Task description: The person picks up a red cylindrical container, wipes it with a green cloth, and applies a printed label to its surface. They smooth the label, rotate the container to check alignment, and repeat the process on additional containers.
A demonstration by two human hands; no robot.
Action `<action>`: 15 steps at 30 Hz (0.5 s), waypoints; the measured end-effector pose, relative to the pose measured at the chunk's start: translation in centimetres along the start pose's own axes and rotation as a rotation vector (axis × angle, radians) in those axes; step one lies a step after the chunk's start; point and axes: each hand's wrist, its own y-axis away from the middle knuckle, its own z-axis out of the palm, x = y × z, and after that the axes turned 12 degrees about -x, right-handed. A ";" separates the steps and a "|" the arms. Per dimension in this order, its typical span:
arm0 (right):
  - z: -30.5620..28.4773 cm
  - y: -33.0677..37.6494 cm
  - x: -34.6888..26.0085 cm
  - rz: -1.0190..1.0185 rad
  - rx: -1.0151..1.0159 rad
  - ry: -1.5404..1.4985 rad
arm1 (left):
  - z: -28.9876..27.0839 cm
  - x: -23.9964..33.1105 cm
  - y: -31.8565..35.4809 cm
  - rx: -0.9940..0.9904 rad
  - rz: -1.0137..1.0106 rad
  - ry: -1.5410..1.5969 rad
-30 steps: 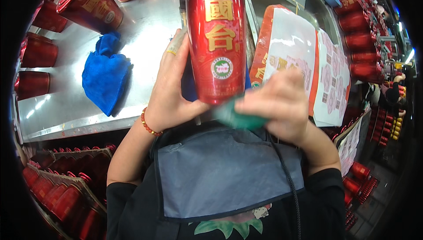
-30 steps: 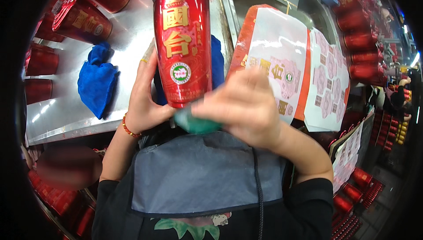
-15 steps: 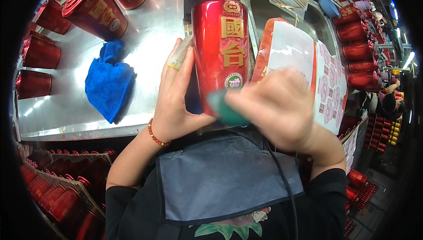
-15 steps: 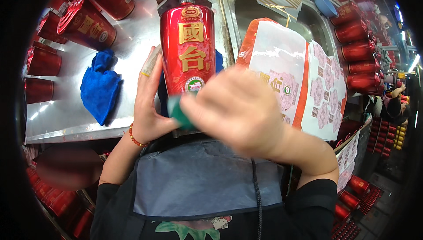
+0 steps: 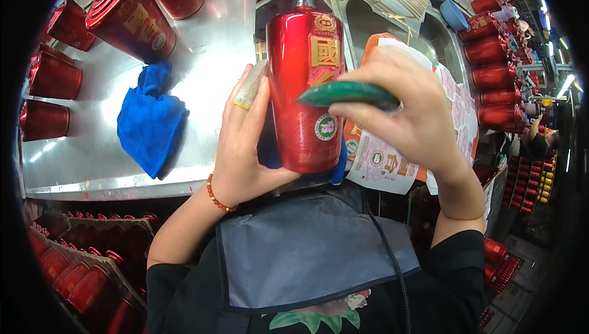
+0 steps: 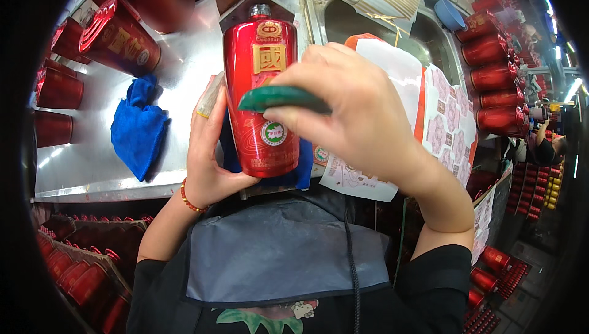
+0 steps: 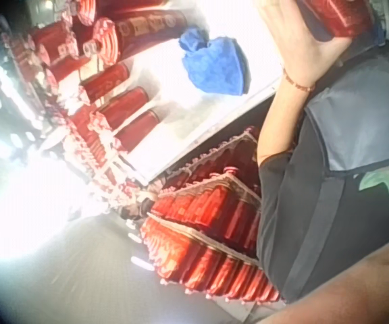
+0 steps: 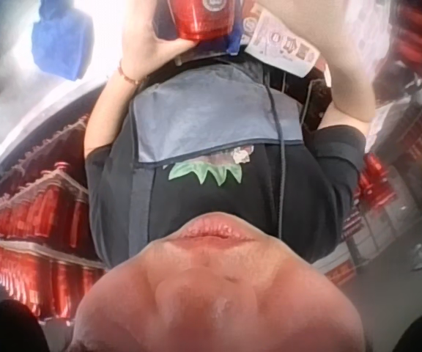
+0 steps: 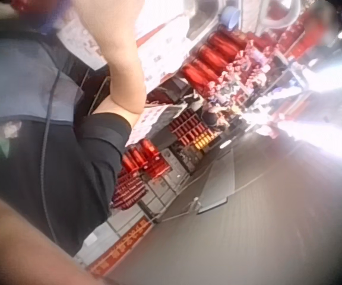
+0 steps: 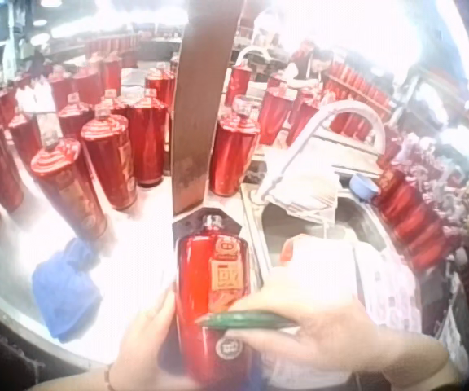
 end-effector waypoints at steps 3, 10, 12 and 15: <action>-1.1 -1.2 2.5 0.193 0.121 -0.229 | -0.1 0.0 -0.3 -0.011 0.022 0.003; -1.6 -2.5 3.5 0.053 0.169 -0.041 | -0.5 0.3 -0.2 -0.040 0.008 -0.002; -2.4 -2.7 2.6 -0.044 0.107 -0.002 | -0.4 0.3 -0.2 -0.047 -0.001 0.018; -1.7 -3.0 3.9 -0.022 0.111 -0.110 | -0.6 0.2 -0.4 -0.062 0.007 0.035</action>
